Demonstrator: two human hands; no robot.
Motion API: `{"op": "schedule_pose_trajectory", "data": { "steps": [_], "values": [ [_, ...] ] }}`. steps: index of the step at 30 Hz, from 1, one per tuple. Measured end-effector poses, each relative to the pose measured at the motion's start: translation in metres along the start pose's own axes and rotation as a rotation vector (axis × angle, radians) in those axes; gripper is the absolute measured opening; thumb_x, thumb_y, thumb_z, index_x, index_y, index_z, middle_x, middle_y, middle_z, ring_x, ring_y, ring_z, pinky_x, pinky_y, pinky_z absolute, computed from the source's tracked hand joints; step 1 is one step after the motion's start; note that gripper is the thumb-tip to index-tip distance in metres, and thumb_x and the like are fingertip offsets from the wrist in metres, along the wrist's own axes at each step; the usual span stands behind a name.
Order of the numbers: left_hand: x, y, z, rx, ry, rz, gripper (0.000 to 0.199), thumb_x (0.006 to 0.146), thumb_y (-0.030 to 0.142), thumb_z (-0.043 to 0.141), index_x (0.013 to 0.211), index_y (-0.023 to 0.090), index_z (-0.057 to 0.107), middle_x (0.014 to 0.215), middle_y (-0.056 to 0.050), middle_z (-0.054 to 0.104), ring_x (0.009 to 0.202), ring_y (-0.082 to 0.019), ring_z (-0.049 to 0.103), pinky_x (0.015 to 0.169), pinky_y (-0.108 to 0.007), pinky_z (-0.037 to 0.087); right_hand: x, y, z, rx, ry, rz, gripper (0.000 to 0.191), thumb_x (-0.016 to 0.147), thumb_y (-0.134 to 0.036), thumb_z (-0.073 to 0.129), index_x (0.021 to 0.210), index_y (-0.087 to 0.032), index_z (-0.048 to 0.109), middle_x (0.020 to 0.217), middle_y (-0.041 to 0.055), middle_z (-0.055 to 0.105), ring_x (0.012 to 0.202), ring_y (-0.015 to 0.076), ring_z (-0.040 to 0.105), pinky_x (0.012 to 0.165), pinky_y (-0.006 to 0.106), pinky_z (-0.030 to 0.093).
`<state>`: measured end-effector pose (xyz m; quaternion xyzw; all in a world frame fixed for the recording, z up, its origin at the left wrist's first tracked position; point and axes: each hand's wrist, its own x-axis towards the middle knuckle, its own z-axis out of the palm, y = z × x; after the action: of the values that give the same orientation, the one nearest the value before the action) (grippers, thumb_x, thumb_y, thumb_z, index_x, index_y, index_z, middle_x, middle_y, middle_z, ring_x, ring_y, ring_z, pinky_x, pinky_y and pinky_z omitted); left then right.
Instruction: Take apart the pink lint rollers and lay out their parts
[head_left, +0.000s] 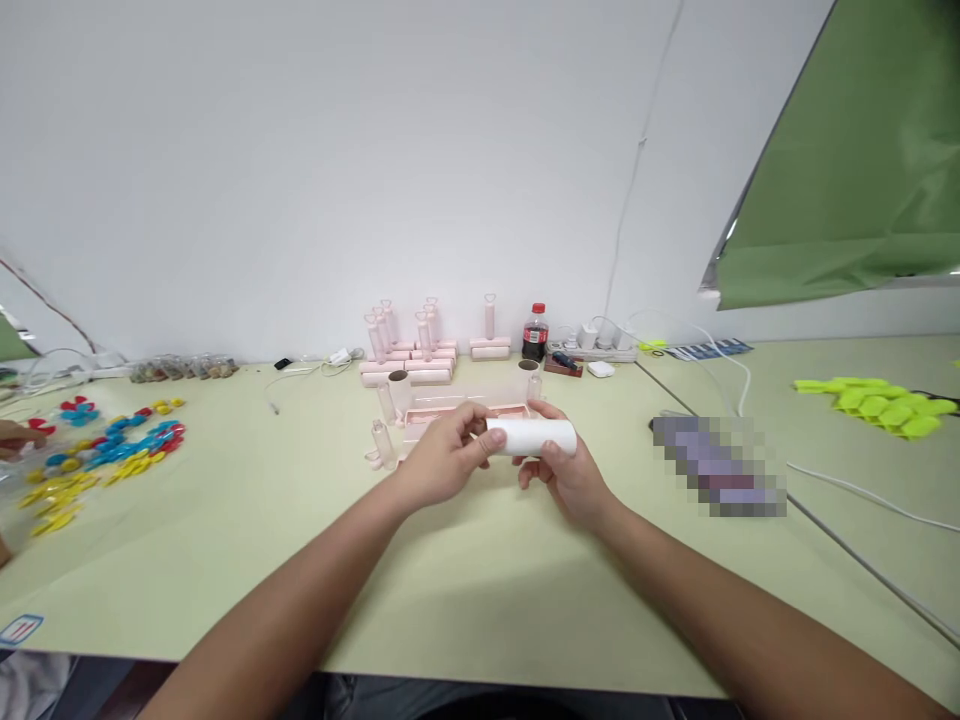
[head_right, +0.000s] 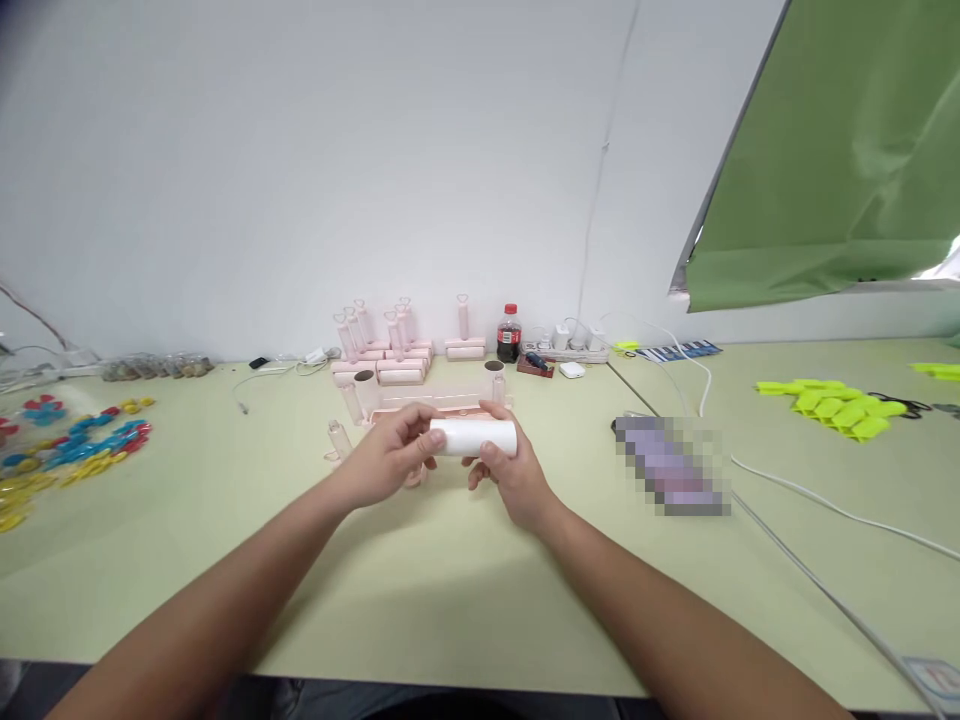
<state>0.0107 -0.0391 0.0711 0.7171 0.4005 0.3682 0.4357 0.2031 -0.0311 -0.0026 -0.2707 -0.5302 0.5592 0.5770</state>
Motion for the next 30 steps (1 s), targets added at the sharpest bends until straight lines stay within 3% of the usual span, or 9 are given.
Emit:
{"op": "schedule_pose_trajectory", "data": {
  "steps": [3,8,13,20,26,30],
  "values": [
    [0.000,-0.021,0.006,0.071,-0.041,-0.001,0.040,0.087,0.053,0.054,0.107,0.019,0.059,0.089,-0.003,0.063,0.062,-0.011,0.057,0.053,-0.023,0.044,0.003,-0.006,-0.003,-0.047,0.125,0.000,0.054,0.071,-0.049,0.076,0.112,-0.023,0.051,0.086,-0.0005,0.056,0.058,0.0114,0.055,0.045,0.026,0.049],
    [-0.003,-0.034,0.001,0.226,0.050,-0.057,0.041,0.085,0.045,0.057,0.117,0.019,0.059,0.099,-0.004,0.067,0.061,-0.011,0.058,0.056,-0.025,0.045,0.009,-0.011,-0.009,-0.227,0.244,-0.001,0.060,0.069,-0.046,0.077,0.113,-0.024,0.044,0.067,-0.0081,0.052,0.044,0.0094,0.048,0.040,0.025,0.043],
    [-0.009,-0.037,-0.002,0.386,0.039,-0.093,0.036,0.087,0.037,0.050,0.115,0.018,0.062,0.089,-0.004,0.070,0.068,-0.016,0.062,0.063,-0.029,0.047,0.010,-0.013,-0.014,-0.451,0.287,-0.026,0.067,0.066,-0.047,0.078,0.117,-0.023,0.042,0.076,-0.0047,0.054,0.050,0.0113,0.051,0.041,0.026,0.045],
    [-0.010,-0.029,-0.035,0.763,0.042,-0.153,0.031,0.085,0.022,0.046,0.106,0.020,0.068,0.102,-0.007,0.072,0.092,-0.024,0.064,0.070,-0.030,0.044,0.011,-0.022,-0.021,-0.602,0.373,-0.153,0.071,0.065,-0.051,0.079,0.122,-0.022,0.046,0.099,0.0058,0.062,0.079,0.0202,0.062,0.068,0.035,0.055],
    [-0.017,-0.026,-0.032,0.930,-0.161,-0.219,0.023,0.082,0.025,0.049,0.069,0.021,0.067,0.074,-0.007,0.069,0.065,-0.022,0.059,0.055,-0.030,0.032,0.007,-0.022,-0.020,-0.776,0.317,-0.145,0.063,0.069,-0.051,0.075,0.118,-0.022,0.050,0.095,0.0053,0.065,0.070,0.0190,0.061,0.064,0.033,0.052],
    [-0.017,-0.028,-0.019,1.041,-0.210,-0.191,0.023,0.079,0.020,0.046,0.061,0.020,0.061,0.066,-0.007,0.063,0.059,-0.021,0.055,0.053,-0.030,0.028,0.006,-0.020,-0.019,-0.892,0.235,-0.138,0.056,0.071,-0.050,0.072,0.116,-0.022,0.053,0.096,0.0050,0.066,0.065,0.0167,0.058,0.063,0.033,0.050]
  ]
}}
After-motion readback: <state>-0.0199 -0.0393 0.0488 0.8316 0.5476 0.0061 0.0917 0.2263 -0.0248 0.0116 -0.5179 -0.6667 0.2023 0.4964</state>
